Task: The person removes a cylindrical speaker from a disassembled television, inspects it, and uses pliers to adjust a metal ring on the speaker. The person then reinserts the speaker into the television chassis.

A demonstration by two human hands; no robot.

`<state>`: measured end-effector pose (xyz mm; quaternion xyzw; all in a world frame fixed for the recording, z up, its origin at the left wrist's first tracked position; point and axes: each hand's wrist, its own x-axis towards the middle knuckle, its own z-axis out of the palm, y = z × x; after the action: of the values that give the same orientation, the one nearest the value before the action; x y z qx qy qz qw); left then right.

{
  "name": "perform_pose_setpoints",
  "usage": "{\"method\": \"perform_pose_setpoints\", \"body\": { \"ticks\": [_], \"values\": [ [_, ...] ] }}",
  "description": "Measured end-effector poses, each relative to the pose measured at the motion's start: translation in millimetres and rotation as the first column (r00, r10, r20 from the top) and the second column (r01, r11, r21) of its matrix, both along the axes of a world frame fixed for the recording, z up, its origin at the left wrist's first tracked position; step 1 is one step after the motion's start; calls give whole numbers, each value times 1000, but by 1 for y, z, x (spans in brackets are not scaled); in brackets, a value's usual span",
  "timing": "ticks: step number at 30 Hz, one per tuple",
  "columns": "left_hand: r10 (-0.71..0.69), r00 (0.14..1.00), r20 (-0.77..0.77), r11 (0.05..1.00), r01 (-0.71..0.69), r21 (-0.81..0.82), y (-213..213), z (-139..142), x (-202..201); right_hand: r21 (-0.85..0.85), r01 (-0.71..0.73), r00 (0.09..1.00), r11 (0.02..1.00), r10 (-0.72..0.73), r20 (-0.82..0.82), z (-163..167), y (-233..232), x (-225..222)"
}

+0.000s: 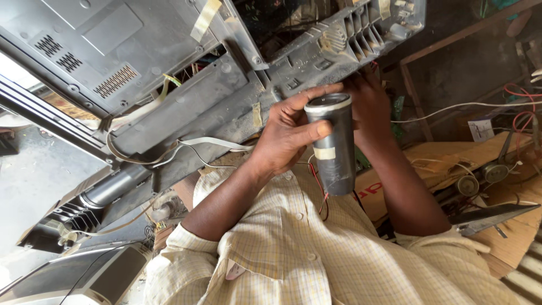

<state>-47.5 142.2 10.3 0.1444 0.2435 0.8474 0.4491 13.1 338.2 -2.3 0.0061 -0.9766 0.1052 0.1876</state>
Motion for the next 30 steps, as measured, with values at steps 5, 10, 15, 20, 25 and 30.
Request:
{"method": "perform_pose_setpoints", "body": {
  "ticks": [5, 10, 15, 20, 25, 30],
  "values": [
    [-41, 999, -4, 998, 41, 40, -5, -1, -4, -718, 171, 973, 674, -230, 16, 15, -18, 31],
    [-7, 1000, -1, 1000, 7, 24, -3, -2, -6, -926, -95, 995, 366, 68, -75, 41, -51, 66],
    [2, 999, -43, 999, 0, 51, -1, 1, -6, -814, 53, 997, 578, 21, 80, 56, -72, 70],
    [12, 989, -147, 996, 2, 93, -11, 5, -10, -546, 30, 1000, 837, -28, 13, 58, -77, 70],
    [40, 906, -422, 993, -83, -83, -21, 1, -14, -564, -47, 997, 824, 6, -73, 50, -75, 71],
    [61, 897, -438, 994, -96, -56, -18, -1, -11, -552, -54, 994, 832, -6, -106, 43, -74, 71]
  ]
}}
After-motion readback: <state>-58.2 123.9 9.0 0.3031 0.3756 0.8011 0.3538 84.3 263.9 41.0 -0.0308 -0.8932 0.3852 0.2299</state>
